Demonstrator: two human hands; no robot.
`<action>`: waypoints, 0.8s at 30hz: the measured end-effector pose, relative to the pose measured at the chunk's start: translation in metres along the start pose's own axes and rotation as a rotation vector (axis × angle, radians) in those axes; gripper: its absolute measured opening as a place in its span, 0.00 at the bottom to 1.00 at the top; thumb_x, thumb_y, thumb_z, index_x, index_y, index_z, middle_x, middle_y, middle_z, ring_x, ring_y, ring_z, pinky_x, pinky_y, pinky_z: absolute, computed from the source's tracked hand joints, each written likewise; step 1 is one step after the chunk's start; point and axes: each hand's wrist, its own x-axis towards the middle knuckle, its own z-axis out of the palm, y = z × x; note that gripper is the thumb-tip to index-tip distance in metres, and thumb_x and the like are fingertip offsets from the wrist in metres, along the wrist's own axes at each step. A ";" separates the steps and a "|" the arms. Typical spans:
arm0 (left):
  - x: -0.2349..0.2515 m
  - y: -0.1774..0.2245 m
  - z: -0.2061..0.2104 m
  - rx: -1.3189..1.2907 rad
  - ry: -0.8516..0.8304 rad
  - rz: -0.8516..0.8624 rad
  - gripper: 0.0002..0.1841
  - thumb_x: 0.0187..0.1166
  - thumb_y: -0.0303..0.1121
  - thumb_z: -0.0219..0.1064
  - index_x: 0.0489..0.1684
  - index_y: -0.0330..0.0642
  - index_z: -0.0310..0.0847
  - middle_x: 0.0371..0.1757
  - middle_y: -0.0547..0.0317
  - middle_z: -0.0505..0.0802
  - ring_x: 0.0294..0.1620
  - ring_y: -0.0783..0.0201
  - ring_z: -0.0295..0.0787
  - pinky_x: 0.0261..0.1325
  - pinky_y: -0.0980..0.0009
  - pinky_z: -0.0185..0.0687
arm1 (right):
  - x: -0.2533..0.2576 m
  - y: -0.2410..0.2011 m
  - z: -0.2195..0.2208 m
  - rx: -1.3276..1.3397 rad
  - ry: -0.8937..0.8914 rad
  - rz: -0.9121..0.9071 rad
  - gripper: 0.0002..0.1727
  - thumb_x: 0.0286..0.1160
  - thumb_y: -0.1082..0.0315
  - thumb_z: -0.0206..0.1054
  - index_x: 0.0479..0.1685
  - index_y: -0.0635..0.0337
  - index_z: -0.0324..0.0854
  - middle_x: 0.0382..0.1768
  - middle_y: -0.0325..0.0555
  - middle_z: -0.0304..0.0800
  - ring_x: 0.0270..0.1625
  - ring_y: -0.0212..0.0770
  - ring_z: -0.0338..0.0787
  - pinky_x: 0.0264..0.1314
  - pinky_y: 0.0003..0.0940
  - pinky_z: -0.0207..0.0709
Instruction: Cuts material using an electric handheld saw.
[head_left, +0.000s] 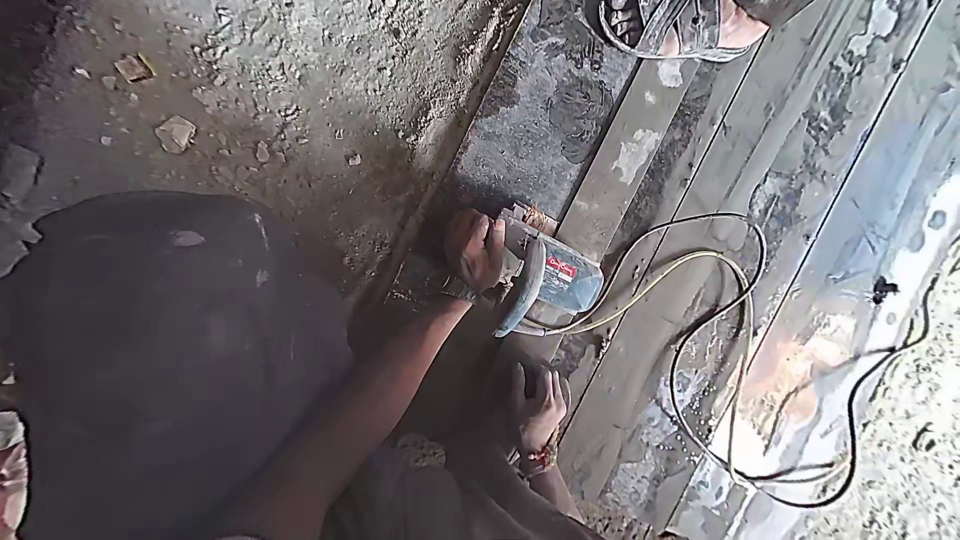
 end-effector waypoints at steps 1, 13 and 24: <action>-0.001 0.000 0.001 0.011 0.005 -0.005 0.25 0.89 0.45 0.49 0.22 0.39 0.80 0.35 0.49 0.87 0.44 0.53 0.85 0.52 0.58 0.80 | 0.000 0.000 0.000 -0.007 0.002 0.002 0.16 0.66 0.53 0.71 0.31 0.58 0.93 0.31 0.42 0.95 0.36 0.37 0.94 0.42 0.33 0.86; 0.010 0.003 0.009 -0.036 0.067 0.023 0.25 0.88 0.44 0.50 0.20 0.38 0.78 0.32 0.47 0.86 0.43 0.51 0.85 0.52 0.58 0.78 | 0.001 0.000 0.000 -0.008 0.003 -0.011 0.17 0.66 0.53 0.71 0.32 0.58 0.92 0.31 0.42 0.94 0.36 0.38 0.94 0.41 0.34 0.86; 0.019 0.007 0.009 -0.030 0.027 0.015 0.25 0.88 0.43 0.50 0.21 0.36 0.78 0.32 0.45 0.86 0.43 0.49 0.86 0.52 0.57 0.78 | 0.001 0.000 0.001 -0.012 -0.009 -0.009 0.17 0.67 0.52 0.71 0.32 0.58 0.93 0.30 0.42 0.94 0.35 0.38 0.94 0.39 0.33 0.87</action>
